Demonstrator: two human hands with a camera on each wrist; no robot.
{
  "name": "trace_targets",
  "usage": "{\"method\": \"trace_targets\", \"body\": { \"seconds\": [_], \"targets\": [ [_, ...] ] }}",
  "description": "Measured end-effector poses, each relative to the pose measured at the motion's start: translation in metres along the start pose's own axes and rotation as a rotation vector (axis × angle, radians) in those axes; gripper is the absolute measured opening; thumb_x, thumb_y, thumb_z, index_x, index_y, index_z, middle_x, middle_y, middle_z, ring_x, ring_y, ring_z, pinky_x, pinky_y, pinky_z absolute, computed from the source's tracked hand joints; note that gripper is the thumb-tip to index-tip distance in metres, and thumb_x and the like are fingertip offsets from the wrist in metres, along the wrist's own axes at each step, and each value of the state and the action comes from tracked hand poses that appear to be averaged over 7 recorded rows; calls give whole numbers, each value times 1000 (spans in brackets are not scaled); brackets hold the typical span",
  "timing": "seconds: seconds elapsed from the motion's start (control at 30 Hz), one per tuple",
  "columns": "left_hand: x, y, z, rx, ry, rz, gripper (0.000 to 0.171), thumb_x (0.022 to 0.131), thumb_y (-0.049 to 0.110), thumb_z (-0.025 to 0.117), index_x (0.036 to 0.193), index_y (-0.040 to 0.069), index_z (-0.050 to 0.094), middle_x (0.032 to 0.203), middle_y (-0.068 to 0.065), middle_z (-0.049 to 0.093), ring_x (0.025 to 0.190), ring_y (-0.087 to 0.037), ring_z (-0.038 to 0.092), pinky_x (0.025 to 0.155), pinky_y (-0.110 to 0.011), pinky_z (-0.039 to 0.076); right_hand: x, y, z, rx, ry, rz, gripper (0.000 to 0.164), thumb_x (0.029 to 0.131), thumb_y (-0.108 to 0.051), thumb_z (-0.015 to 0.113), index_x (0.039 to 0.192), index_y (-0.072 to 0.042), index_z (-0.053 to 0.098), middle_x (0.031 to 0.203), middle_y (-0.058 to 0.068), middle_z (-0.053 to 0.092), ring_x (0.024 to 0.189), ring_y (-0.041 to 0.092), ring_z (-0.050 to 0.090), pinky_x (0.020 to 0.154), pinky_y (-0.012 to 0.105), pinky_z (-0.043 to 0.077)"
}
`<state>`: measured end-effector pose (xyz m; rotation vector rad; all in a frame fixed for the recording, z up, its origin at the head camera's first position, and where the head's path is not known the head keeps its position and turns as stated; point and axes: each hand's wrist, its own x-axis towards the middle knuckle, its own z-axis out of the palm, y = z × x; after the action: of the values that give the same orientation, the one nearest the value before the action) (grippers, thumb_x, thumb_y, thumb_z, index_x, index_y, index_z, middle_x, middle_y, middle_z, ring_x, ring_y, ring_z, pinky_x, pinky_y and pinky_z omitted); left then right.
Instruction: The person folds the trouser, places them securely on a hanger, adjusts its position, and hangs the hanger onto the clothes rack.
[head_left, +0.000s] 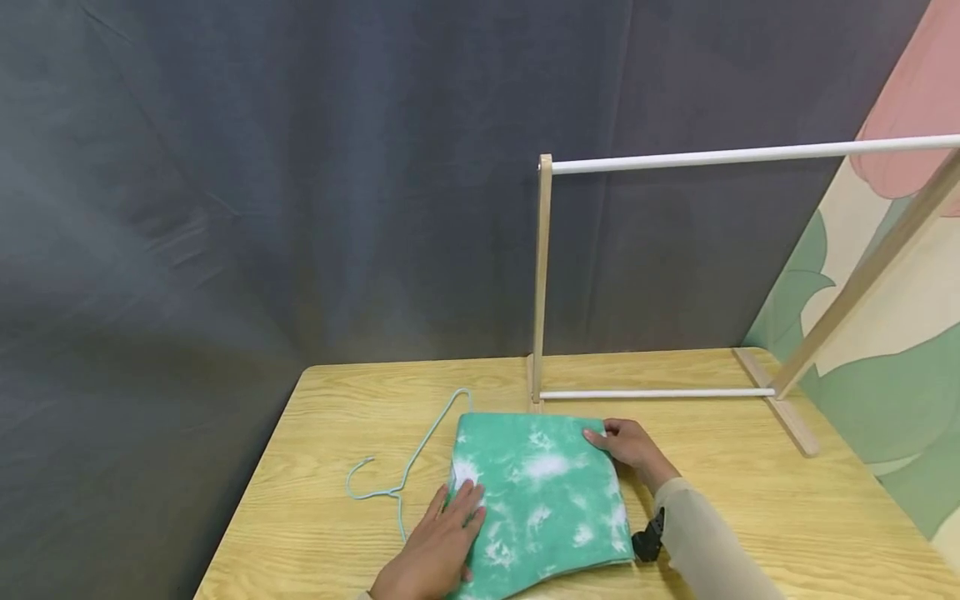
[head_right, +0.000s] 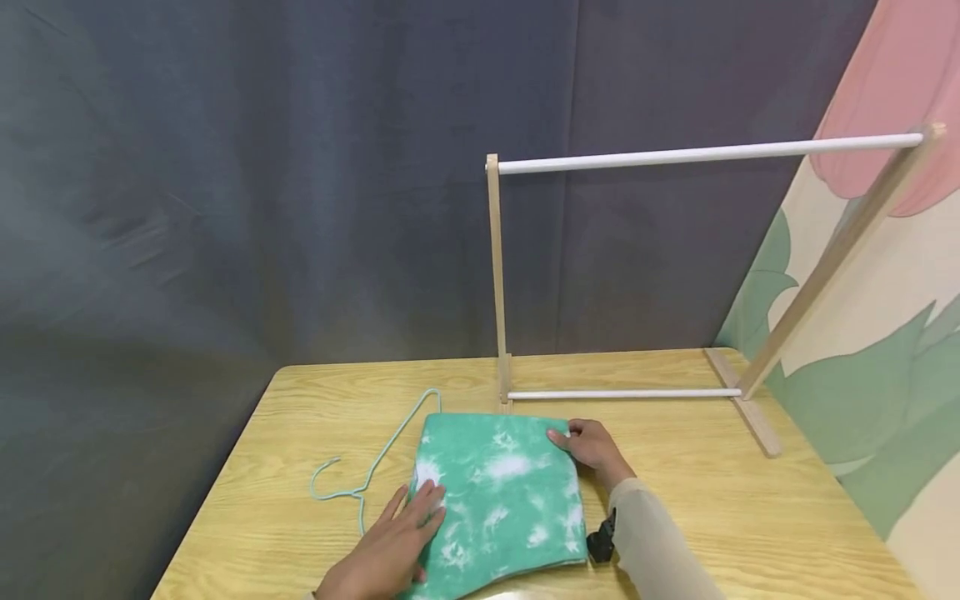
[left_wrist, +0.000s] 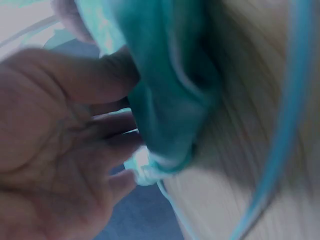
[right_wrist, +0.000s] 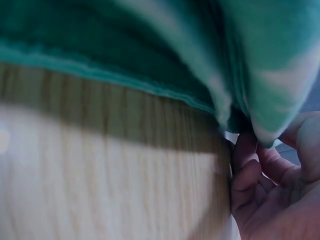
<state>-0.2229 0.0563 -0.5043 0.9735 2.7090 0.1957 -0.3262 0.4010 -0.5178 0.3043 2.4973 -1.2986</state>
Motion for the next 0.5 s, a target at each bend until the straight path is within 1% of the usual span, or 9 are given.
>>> {"method": "trace_targets", "body": {
  "seconds": [0.07, 0.17, 0.2, 0.23, 0.3, 0.33, 0.4, 0.43, 0.5],
  "targets": [
    [1, 1, -3, -72, -60, 16, 84, 84, 39, 75, 152, 6, 38, 165, -10, 24, 155, -27, 19, 124, -47, 22, 0, 1, 1, 9, 7, 3, 37, 98, -35, 63, 88, -2, 50, 78, 6, 42, 74, 20, 39, 66, 33, 34],
    [4, -1, -7, -137, -99, 14, 75, 93, 43, 65, 152, 4, 39, 164, -11, 27, 154, -26, 23, 123, -41, 26, -1, 1, 3, 13, 10, -7, 36, 98, -35, 63, 85, -5, 49, 76, 4, 40, 72, 19, 38, 65, 33, 33],
    [5, -3, -7, -156, -71, 2, 71, 94, 43, 64, 149, 4, 43, 161, -9, 34, 152, -25, 29, 121, -41, 30, -1, 1, 4, 12, 8, -11, 35, 99, -35, 63, 84, -6, 49, 76, 3, 40, 72, 18, 37, 65, 33, 32],
    [7, -5, -6, -169, -32, -15, 65, 93, 43, 64, 144, 5, 50, 155, -8, 45, 146, -23, 40, 118, -41, 35, 0, 0, 5, 20, 0, -8, 37, 99, -35, 62, 80, -8, 44, 73, 3, 35, 69, 18, 35, 64, 33, 31],
    [14, -8, -6, -155, 78, -34, 52, 88, 38, 71, 130, 9, 62, 135, -3, 64, 127, -18, 60, 107, -42, 45, 0, 0, 6, 21, -11, -8, 37, 99, -36, 62, 81, -8, 45, 74, 2, 36, 71, 19, 36, 65, 33, 31],
    [19, -9, -5, -137, 130, -39, 48, 84, 36, 76, 124, 12, 65, 125, 0, 69, 117, -16, 64, 101, -42, 48, 0, 0, 5, 19, -16, -5, 36, 99, -37, 62, 84, -7, 47, 77, 3, 38, 74, 20, 38, 67, 34, 32],
    [29, -10, -4, -91, 214, -35, 54, 74, 32, 84, 121, 14, 65, 115, 2, 70, 107, -15, 64, 96, -42, 49, 0, 1, 4, 20, -17, 0, 36, 98, -37, 63, 88, -6, 50, 80, 5, 41, 77, 20, 40, 68, 35, 33],
    [35, -10, -4, -69, 228, -30, 60, 70, 32, 87, 123, 15, 65, 119, 0, 67, 112, -17, 61, 98, -43, 49, 1, 1, 3, 19, -15, 3, 37, 98, -38, 63, 90, -4, 51, 82, 6, 42, 79, 21, 42, 69, 35, 34],
    [43, -10, -7, -33, 211, -23, 84, 65, 32, 91, 138, 13, 56, 140, -7, 55, 134, -24, 49, 108, -48, 43, 1, 1, 1, 10, -16, 9, 40, 98, -40, 63, 96, -1, 53, 88, 8, 45, 84, 23, 44, 71, 36, 35]
  ]
}}
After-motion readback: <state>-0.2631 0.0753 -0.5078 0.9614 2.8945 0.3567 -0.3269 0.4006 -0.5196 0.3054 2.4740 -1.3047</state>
